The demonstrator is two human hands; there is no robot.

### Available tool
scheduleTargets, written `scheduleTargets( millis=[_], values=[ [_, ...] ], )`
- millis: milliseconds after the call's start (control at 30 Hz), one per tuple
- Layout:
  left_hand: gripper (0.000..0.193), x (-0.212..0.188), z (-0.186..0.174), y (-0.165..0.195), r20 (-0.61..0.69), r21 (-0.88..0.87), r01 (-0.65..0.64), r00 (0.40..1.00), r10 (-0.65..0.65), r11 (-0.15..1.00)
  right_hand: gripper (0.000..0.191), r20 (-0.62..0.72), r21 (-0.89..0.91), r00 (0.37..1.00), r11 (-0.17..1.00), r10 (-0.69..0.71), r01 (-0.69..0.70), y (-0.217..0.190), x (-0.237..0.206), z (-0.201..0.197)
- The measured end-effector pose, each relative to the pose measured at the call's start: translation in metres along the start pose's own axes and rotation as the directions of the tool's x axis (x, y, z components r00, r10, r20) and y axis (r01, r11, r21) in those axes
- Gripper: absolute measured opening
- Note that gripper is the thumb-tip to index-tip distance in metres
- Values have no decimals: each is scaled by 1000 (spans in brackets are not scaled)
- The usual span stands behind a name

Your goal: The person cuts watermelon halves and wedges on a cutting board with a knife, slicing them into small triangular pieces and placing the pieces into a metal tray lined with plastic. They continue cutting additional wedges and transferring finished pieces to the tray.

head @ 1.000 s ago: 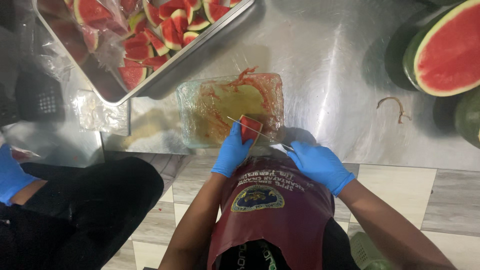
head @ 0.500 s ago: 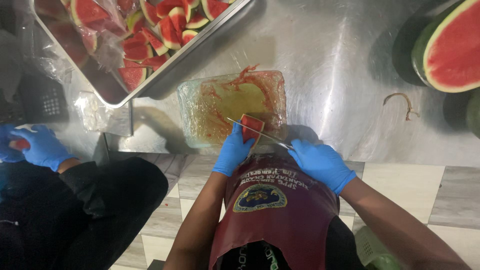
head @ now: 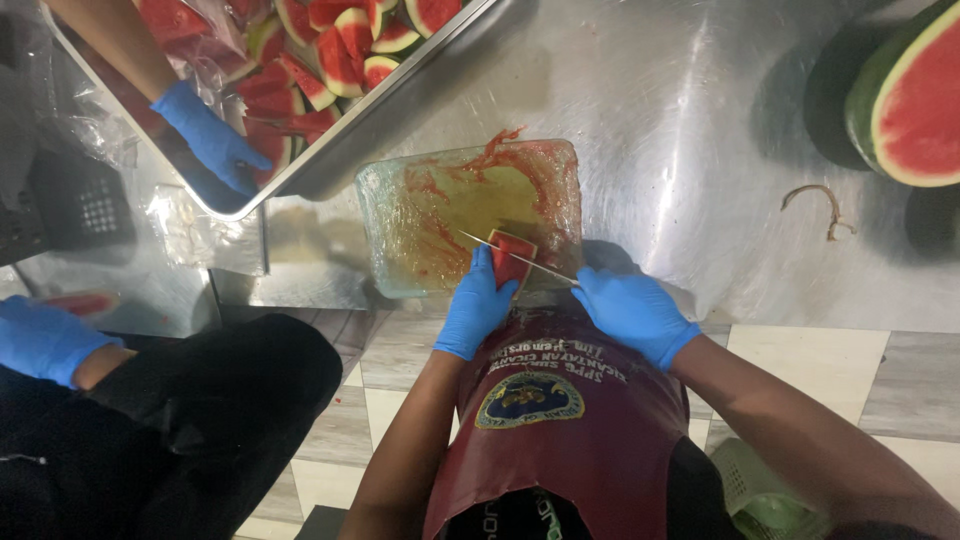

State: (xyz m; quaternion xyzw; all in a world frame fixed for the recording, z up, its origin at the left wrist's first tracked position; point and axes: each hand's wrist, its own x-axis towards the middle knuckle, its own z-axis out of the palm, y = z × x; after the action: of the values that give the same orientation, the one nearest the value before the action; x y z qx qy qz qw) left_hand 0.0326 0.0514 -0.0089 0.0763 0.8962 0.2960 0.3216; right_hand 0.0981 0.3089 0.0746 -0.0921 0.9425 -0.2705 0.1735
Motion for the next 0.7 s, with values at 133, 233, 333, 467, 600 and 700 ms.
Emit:
scheduleTargets(
  millis=[133, 233, 333, 467, 600, 700],
  values=[
    [88, 3, 5, -7, 25, -11, -9, 1000, 10, 1000, 28, 131, -16, 987, 995, 97, -96, 6, 19, 30],
    [87, 2, 8, -10, -2, 7, -43, 999, 43, 999, 29, 233, -76, 965, 992, 120, -105, 13, 38, 57],
    [91, 0, 10, -12, -10, 30, -66, 998, 67, 997, 25, 208, -63, 976, 997, 65, -53, 23, 54, 73],
    [91, -2, 12, -12, 1, -24, 18, 1000, -18, 1000, 25, 18, 9, 999, 999, -31, 31, 23, 64, 73],
    [93, -5, 12, -10, -108, -5, -103, 989, 102, 995, 25, -123, 70, 989, 994, -80, 89, 20, 61, 47],
    [87, -9, 11, -5, -81, -27, 45, 996, -47, 999, 29, 83, 55, 991, 992, 106, -110, 6, 42, 26]
  ],
)
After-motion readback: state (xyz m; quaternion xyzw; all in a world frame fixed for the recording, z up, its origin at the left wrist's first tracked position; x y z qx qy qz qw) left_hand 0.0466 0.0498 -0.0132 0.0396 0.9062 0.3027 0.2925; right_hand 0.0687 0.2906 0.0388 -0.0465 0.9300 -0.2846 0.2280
